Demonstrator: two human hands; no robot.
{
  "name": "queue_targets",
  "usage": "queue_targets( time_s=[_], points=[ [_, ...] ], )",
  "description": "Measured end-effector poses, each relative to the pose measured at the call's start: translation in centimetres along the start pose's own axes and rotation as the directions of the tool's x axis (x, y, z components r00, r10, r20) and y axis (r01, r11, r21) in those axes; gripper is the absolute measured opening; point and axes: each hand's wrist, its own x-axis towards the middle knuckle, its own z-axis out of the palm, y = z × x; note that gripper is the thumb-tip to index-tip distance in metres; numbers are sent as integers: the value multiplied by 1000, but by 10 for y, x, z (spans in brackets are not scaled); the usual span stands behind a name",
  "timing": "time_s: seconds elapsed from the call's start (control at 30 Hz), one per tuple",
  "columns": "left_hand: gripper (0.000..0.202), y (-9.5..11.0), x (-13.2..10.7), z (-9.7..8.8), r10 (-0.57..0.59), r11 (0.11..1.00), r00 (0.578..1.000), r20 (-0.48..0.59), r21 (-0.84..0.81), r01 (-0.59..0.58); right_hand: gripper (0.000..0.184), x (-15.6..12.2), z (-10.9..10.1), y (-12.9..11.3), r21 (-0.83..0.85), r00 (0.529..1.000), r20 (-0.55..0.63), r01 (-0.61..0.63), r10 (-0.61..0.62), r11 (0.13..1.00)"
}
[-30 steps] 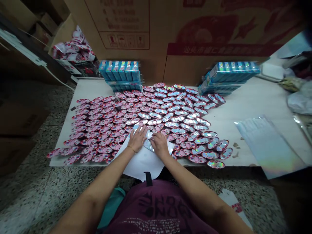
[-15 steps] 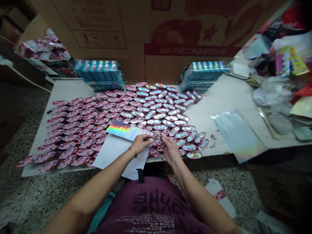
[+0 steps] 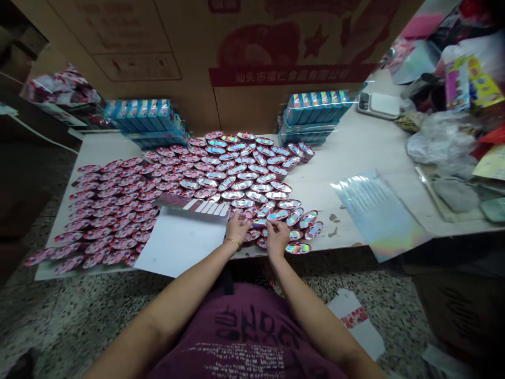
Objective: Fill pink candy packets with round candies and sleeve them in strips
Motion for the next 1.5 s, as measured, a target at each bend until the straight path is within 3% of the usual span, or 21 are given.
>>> queue_targets(
  time_s=[0.13,0.3,0.7,0.8,0.9,0.97,1.07,1.13,1.23,1.33,1.4,1.5],
  points=[
    [32,3,2,-6,97,974,995,-28,210,-89,23,-7,5,-1,-170,999,8,45,-44,984],
    [32,6,1,-4,182,927,983,-21,337,-164,24,-5,11,2,-260,999,32,47,-40,965],
    [29,19,7,4,52,833,998,28,550,-59,22,0,12,3,-329,999,39,47,-36,943],
    [33,23,1,2,81,799,995,56,593,-99,21,3,8,4,-343,998,24,70,-66,937],
    [31,20,-10,-6,219,719,966,141,646,-257,20,3,-3,2,-406,974,121,223,-190,886],
    [31,15,-18,-11,288,628,926,245,681,-376,25,1,-10,0,-453,915,274,395,-296,799],
    [40,7,-28,-14,297,499,888,352,735,-458,38,-1,-19,2,-505,829,436,547,-349,668],
    [41,8,-33,-18,284,471,883,374,747,-469,40,-1,-23,7,-523,827,442,552,-348,649],
    [39,20,-34,-46,368,525,841,396,658,-539,35,7,-24,11,-443,851,373,513,-369,735],
    [38,32,-22,-107,563,571,799,211,599,-561,32,22,-11,-9,-221,848,293,510,-443,831],
    [36,28,-8,-152,607,555,793,57,683,-474,30,29,12,-38,-79,815,287,544,-504,835],
    [37,-1,10,-195,552,476,832,57,798,-370,26,28,61,-88,6,717,421,610,-556,792]
  ],
)
